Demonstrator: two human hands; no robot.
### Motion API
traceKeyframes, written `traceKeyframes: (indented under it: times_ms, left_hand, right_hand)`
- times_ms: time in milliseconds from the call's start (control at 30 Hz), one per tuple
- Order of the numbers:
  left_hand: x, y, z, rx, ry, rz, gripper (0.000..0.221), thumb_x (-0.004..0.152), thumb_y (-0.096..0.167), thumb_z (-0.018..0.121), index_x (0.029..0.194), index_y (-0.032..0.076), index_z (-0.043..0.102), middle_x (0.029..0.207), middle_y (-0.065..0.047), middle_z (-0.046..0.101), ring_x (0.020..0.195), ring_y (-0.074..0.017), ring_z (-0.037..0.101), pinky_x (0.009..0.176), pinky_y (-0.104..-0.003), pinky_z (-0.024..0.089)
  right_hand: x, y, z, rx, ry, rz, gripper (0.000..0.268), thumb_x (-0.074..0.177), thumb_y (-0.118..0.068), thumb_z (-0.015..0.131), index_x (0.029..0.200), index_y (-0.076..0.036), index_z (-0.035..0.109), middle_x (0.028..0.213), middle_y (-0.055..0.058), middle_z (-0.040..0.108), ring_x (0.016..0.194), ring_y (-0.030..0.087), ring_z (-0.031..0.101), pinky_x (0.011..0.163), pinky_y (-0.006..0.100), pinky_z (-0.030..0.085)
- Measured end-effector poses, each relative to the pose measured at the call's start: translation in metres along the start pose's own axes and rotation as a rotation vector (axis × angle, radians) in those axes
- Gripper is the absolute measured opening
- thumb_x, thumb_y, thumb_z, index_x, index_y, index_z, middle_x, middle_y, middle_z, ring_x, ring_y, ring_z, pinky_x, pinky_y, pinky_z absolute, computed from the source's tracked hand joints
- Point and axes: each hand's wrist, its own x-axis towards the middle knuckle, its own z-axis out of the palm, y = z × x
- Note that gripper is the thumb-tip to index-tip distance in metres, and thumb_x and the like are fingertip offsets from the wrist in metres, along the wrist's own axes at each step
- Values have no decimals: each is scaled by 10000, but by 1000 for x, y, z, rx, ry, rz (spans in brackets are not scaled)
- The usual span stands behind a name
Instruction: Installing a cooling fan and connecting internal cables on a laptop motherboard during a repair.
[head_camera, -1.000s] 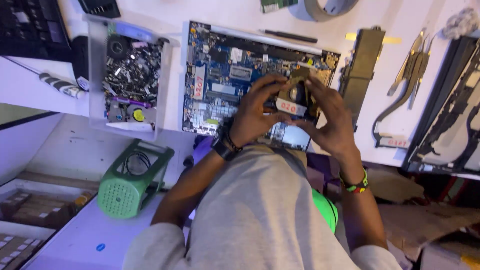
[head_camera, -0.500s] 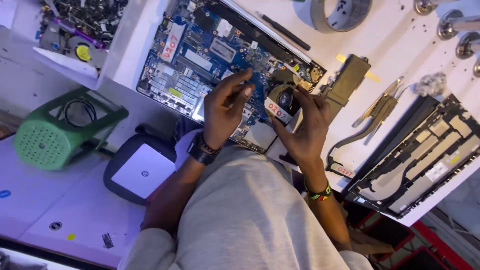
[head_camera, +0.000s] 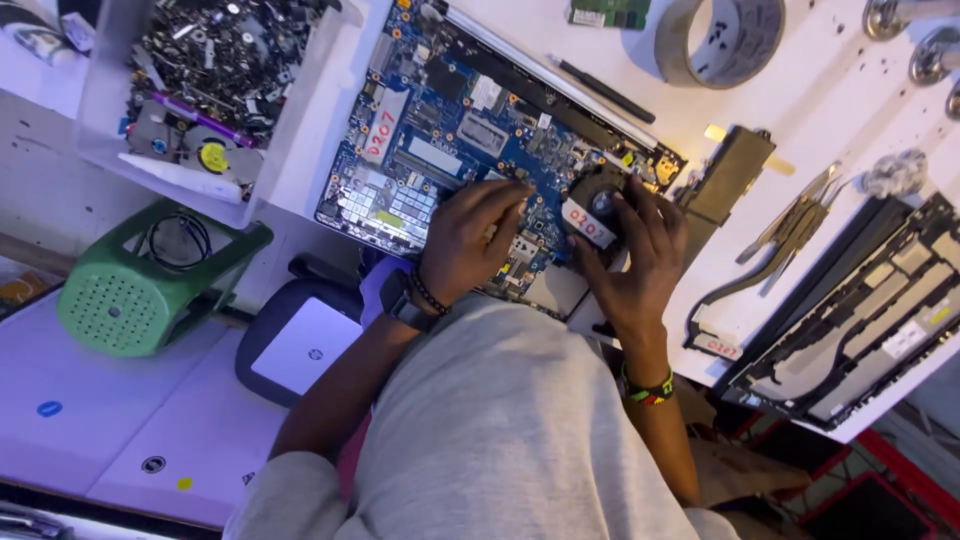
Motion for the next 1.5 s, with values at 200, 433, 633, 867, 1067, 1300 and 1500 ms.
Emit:
traceKeyframes:
  times_ms: [200,433,633,867,1067,1300,1500]
  left_hand:
    - [-4,-5,-4,-91,-50,-18,196,1004,8,662,1179,47,741,1057,-137,728,830,-340,742,623,-447,658]
    - [-4,-10,-2,-135,-81,-38,186,1023,36,643,1188,53,727,1080,-138,723,880,-364,740,665,-467,665]
    - [-3,-8,-4,-109,-61,-33,196,1004,11,647,1170,64,735,1053,-127,724,861,-351,738,659,-444,662]
    - [-5,-9,-2,-110,-50,-11,183,996,26,661,1153,76,741,1047,-123,732,845,-344,741,637,-418,654]
    - [-1,3,-6,-78,-96,-73,191,1016,37,638,1182,75,724,1062,-138,726,855,-362,737,647,-448,650]
    - [49,19,8,292,-364,-24,237,1082,215,552,1240,90,677,1083,-131,700,779,-322,746,528,-415,609]
    - [96,21,53,300,-510,386,130,1049,64,647,1115,-37,694,1070,-241,691,901,-394,700,766,-508,592]
  right_hand:
    - [4,-3,5,47,42,66,585,801,-271,961,1240,28,715,1333,240,678,1172,479,610,1034,601,465]
    - [6,-11,5,60,57,118,590,785,-239,980,1239,28,713,1346,235,677,1203,471,607,1051,597,463]
    - [4,-16,7,75,83,118,614,783,-169,982,1264,68,681,1329,265,671,1231,511,607,1045,622,476]
    - [7,-17,7,18,93,47,587,786,-170,985,1230,84,698,1289,265,693,1207,503,626,1028,607,491]
    - [6,-2,-1,21,44,-6,661,755,-208,998,1254,96,688,1221,263,713,1131,490,645,981,587,515]
    - [3,-2,-20,-16,9,16,888,726,-256,965,1451,75,574,1109,282,698,1086,488,616,950,584,510]
    - [-9,1,-19,-59,26,13,733,708,-310,939,1311,20,684,1174,220,725,1054,447,631,923,538,529]
